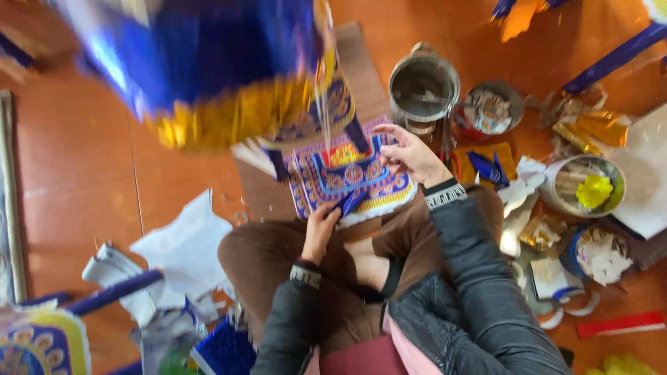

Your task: Decorating a blue horse statue with silver and gold foil patterns using scissors and glue.

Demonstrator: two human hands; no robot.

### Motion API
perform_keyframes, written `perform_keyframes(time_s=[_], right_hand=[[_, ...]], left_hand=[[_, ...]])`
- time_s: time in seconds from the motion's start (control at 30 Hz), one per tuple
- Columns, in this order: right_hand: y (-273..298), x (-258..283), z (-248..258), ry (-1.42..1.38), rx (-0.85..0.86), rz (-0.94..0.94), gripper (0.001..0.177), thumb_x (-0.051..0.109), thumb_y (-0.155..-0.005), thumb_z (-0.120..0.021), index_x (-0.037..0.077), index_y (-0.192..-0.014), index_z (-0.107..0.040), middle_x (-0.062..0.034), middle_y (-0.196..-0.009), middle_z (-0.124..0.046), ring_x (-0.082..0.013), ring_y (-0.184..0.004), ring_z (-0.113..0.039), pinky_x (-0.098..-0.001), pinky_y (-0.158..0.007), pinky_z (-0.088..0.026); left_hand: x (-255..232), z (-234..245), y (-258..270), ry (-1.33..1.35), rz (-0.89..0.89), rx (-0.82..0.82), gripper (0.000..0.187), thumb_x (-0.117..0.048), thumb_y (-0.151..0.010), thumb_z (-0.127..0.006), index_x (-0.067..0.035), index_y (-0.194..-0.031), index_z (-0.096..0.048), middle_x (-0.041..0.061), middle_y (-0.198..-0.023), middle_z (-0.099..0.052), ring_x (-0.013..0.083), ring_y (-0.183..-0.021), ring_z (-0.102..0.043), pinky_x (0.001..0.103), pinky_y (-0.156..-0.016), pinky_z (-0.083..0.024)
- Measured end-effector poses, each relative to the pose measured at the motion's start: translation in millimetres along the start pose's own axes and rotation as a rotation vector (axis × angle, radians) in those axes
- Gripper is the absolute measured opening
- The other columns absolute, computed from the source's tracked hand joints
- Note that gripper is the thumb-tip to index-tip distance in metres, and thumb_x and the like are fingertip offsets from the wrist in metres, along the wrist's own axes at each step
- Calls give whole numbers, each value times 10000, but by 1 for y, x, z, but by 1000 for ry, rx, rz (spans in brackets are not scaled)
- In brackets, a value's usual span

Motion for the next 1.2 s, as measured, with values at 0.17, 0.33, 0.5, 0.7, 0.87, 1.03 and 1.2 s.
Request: perform_keyframes(time_s=[0.17, 0.33, 0.5, 0.7, 0.87, 1.03, 1.2], right_hand=[[87, 31, -77, 583, 198, 342, 403, 26, -826, -737, 178, -1198, -713, -35, -950, -632, -122, -800, -563, -257, -682, -480], [142, 34, -126, 1285, 404, 802, 282, 146, -818, -739, 190, -1095, -713, -92, -1246, -533, -324, -1084, -525, -450, -854, -447], [163, 25, -133, 1401, 411, 914, 339, 113, -731, -773, 228, -1039, -691, -44, -1320, -480, -278, -1114, -490, -425, -898, -410], [193, 30, -141, 1256, 397, 1141, 272, 39, -689, -691, 198, -908, -666, -65, -1297, -514, -278, -1085, -512, -414, -905, -409], [202, 18, -128, 1164, 374, 1144, 126, 94, -797, -679, 181, -877, -634, -50, -1270, -539, -260, -1126, -518, -402, -947, -386], [204, 18, -110, 1082, 312, 1173, 84, 184, -890, -679, 190, -834, -618, -26, -1266, -543, -250, -1164, -508, -407, -966, -398], [201, 16, -92, 1040, 242, 1161, 110, 207, -885, -716, 179, -834, -623, -24, -1245, -546, -250, -1177, -500, -422, -982, -398]], left_hand=[[-46, -5, 24, -227, -142, 175, 200, -139, -872, -724, -51, -1051, -739, 180, -924, -722, 245, -913, -669, 413, -844, -549], [-80, -22, 59, -354, -154, 344, 185, -139, -850, -722, -93, -1029, -738, 94, -856, -730, 174, -845, -674, 365, -803, -553], [-65, -27, 71, -278, -42, 432, 168, -152, -871, -685, -83, -1015, -736, 31, -843, -698, 116, -804, -638, 304, -754, -561], [-78, -42, 100, -179, 34, 573, 180, -78, -860, -624, -15, -991, -730, 57, -890, -640, 160, -837, -583, 331, -730, -528], [-56, -43, 109, -152, 174, 648, 136, -87, -839, -629, -39, -917, -731, 22, -849, -618, 123, -782, -568, 256, -668, -489], [-26, -32, 107, 26, 374, 606, 107, -38, -867, -636, 37, -929, -680, 64, -764, -571, 134, -681, -575, 253, -613, -511], [-6, -33, 95, 15, 409, 618, 109, -48, -883, -634, 45, -933, -663, 96, -747, -583, 157, -656, -598, 269, -591, -510]])
Point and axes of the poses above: each hand's wrist, its own y-axis away from the middle knuckle, its own z-axis out of the back of the hand, x = y × z, the point moved 9 cm from there along -y, towards the middle knuckle
